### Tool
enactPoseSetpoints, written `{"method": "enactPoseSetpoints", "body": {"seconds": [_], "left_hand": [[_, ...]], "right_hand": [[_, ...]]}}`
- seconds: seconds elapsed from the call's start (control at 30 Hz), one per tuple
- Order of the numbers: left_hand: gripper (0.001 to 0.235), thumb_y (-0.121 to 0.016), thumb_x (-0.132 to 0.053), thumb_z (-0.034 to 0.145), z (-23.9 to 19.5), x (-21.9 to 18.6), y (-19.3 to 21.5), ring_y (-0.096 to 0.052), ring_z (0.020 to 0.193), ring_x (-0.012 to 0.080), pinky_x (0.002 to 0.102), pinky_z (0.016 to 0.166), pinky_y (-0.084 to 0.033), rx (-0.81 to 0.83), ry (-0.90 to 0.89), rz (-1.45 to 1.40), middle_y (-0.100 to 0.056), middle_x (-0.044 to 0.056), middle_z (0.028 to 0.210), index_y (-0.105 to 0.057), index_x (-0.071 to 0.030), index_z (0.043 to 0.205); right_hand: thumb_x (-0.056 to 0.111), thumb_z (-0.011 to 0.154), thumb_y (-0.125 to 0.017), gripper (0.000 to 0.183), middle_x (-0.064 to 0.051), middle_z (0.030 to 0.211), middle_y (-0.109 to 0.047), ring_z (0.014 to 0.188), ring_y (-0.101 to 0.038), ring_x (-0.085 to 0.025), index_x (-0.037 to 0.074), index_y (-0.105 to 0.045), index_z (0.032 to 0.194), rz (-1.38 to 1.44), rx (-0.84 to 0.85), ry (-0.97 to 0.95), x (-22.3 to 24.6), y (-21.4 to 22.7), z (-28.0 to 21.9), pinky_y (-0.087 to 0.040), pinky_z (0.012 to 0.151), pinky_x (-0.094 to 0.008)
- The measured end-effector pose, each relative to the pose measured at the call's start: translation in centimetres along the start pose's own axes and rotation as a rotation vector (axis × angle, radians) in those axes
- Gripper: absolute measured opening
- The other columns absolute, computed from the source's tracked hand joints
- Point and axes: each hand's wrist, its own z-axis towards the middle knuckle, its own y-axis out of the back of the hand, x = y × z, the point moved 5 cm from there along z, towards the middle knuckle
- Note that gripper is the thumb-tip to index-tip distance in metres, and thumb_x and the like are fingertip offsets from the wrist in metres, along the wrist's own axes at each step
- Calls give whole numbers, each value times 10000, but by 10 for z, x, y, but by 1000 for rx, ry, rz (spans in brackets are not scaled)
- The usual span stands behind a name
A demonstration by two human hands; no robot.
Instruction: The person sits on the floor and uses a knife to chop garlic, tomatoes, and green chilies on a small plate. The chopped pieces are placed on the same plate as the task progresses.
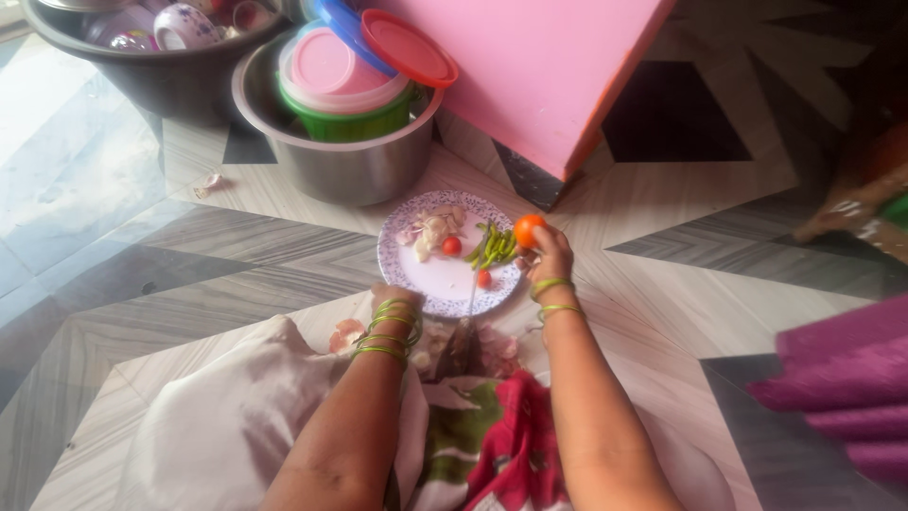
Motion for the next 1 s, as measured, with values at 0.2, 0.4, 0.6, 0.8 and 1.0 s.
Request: {"method": "enactPoseSetpoints", "body": {"seconds": [0.2, 0.4, 0.6, 0.8, 1.0], "left_hand": [[348, -689, -205, 965, -47, -39, 11, -717, 879, 303, 374, 729, -554, 310, -395, -559, -720, 247, 1073, -677, 8, 1241], [477, -677, -173, 924, -118, -55, 2, -694, 928, 118, 246, 666, -570, 724, -512, -611, -666, -11, 1270, -575, -175, 1390], [612, -792, -107, 845, -123, -68, -10, -706, 909, 186, 286, 713, -607, 610, -646, -657, -694, 117, 1270, -591, -102, 1423], [550, -805, -65, 801, -105, -68, 6, -721, 934, 201, 297, 754, -620, 600, -698, -687, -633, 90, 1272, -658, -64, 1330], [527, -817, -109, 806, -111, -72, 17, -726, 996, 176, 273, 793, -634, 590, -740, -630, -687, 86, 1273, -674, -61, 1311]], "right_hand": [[252, 816, -672, 408, -41, 1051, -673, 832, -650, -199, 209, -620, 1218, 54, 225, -120, 28, -5, -85, -528, 652, -336], [57, 777, -682, 491, -80, 1110, -713, 990, -708, -244, 44, -605, 1261, -12, 478, -109, 20, -29, -133, -621, 833, -430], [-22, 901, -681, 453, -163, 1184, -671, 1045, -679, -288, 26, -583, 1341, 51, 457, -137, 10, -34, -131, -604, 922, -429], [-21, 902, -706, 481, -54, 1293, -657, 1113, -657, -195, 72, -604, 1363, -60, 469, -78, 0, -35, -117, -559, 937, -358], [27, 934, -725, 481, -68, 1330, -658, 1148, -642, -194, 69, -603, 1397, 48, 487, -87, -8, -36, -107, -556, 992, -346]]}}
